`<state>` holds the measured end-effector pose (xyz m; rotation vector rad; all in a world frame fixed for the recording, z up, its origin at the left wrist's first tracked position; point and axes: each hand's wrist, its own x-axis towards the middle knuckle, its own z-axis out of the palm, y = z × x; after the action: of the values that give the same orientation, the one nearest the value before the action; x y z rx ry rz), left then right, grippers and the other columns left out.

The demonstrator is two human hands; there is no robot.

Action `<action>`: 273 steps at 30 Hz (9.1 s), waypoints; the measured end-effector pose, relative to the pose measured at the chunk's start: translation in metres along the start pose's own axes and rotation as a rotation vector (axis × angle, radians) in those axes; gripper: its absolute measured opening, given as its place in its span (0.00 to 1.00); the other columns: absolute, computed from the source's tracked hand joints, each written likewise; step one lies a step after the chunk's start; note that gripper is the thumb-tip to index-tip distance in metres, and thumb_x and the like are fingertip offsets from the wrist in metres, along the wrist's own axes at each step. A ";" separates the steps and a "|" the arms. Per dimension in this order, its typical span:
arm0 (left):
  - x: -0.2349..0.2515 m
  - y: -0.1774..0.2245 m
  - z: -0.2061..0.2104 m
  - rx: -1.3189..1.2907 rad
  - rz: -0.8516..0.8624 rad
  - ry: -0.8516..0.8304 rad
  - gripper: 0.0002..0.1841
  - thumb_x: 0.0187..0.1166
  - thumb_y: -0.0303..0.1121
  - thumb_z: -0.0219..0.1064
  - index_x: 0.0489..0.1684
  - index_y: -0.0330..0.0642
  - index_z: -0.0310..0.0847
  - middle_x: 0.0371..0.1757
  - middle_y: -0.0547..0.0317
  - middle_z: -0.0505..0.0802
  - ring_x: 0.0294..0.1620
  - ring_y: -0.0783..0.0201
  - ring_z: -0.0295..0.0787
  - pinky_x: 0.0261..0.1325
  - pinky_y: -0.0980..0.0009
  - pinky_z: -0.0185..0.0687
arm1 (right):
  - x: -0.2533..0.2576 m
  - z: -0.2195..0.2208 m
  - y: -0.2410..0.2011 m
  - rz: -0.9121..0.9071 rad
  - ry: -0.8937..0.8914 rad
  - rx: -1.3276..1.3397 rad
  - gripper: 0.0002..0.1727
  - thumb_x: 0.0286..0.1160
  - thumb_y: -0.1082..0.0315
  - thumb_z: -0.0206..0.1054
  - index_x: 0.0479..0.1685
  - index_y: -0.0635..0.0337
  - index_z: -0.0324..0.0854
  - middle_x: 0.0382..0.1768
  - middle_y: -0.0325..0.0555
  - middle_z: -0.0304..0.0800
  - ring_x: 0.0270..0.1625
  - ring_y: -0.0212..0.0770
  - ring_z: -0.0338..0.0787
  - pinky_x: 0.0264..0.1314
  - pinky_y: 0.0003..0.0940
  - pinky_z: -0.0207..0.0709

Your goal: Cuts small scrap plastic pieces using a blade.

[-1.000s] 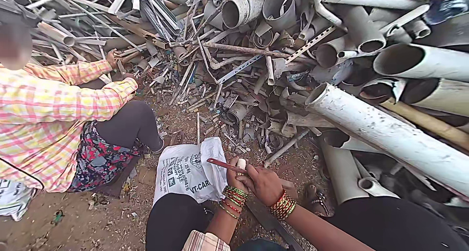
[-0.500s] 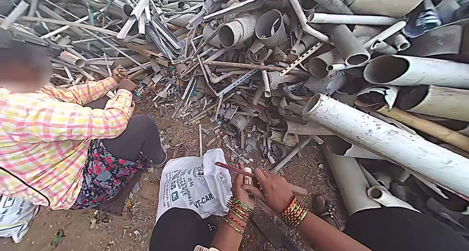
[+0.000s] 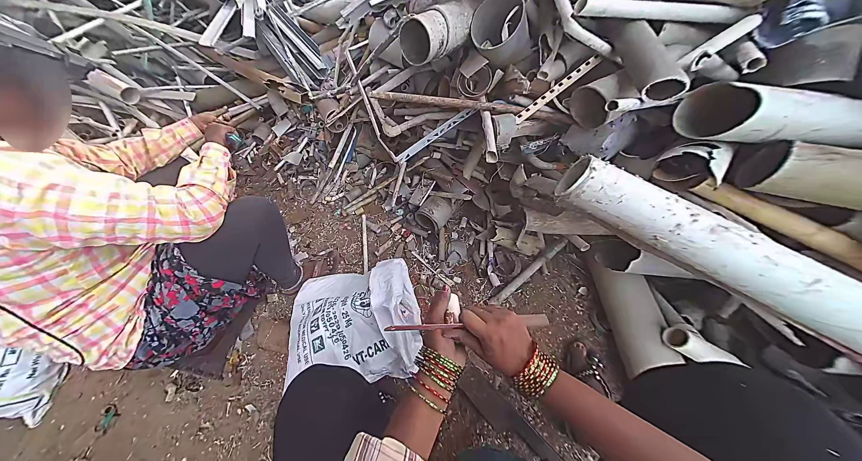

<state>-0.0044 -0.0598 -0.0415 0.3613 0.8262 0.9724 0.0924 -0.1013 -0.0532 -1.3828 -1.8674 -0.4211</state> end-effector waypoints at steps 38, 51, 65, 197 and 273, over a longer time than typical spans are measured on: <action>-0.005 0.001 0.003 -0.025 -0.072 0.008 0.19 0.94 0.38 0.44 0.34 0.45 0.79 0.24 0.62 0.89 0.26 0.71 0.88 0.33 0.75 0.86 | 0.003 -0.006 -0.001 0.167 -0.188 0.102 0.37 0.80 0.34 0.49 0.25 0.63 0.79 0.14 0.51 0.80 0.18 0.53 0.87 0.16 0.47 0.76; -0.003 0.010 0.004 -0.059 -0.040 -0.013 0.18 0.94 0.40 0.45 0.33 0.47 0.76 0.23 0.66 0.86 0.24 0.74 0.86 0.32 0.77 0.85 | 0.006 -0.011 -0.010 0.223 -0.145 0.158 0.37 0.74 0.34 0.57 0.26 0.66 0.81 0.14 0.52 0.81 0.17 0.54 0.87 0.16 0.48 0.75; 0.003 0.009 -0.006 0.062 -0.037 -0.148 0.15 0.95 0.37 0.43 0.45 0.47 0.77 0.30 0.67 0.89 0.29 0.77 0.87 0.35 0.81 0.83 | 0.008 -0.012 0.006 0.184 -0.144 0.038 0.40 0.71 0.31 0.54 0.25 0.66 0.80 0.15 0.53 0.80 0.17 0.54 0.86 0.15 0.47 0.75; 0.001 -0.004 0.003 -0.043 -0.031 -0.003 0.24 0.96 0.42 0.39 0.33 0.44 0.78 0.23 0.64 0.88 0.23 0.74 0.87 0.26 0.79 0.83 | -0.002 -0.007 0.003 0.135 -0.241 0.145 0.28 0.84 0.48 0.56 0.25 0.63 0.80 0.17 0.54 0.84 0.22 0.57 0.90 0.20 0.51 0.78; 0.012 -0.009 -0.002 0.069 -0.023 0.032 0.20 0.95 0.43 0.43 0.38 0.44 0.76 0.24 0.62 0.86 0.24 0.71 0.86 0.29 0.76 0.83 | 0.008 -0.017 0.009 0.337 -0.600 0.183 0.28 0.87 0.48 0.57 0.42 0.72 0.82 0.30 0.66 0.89 0.37 0.69 0.93 0.36 0.63 0.80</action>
<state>0.0034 -0.0552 -0.0535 0.3956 0.8931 0.9320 0.1064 -0.1035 -0.0379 -1.7802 -2.0011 0.3674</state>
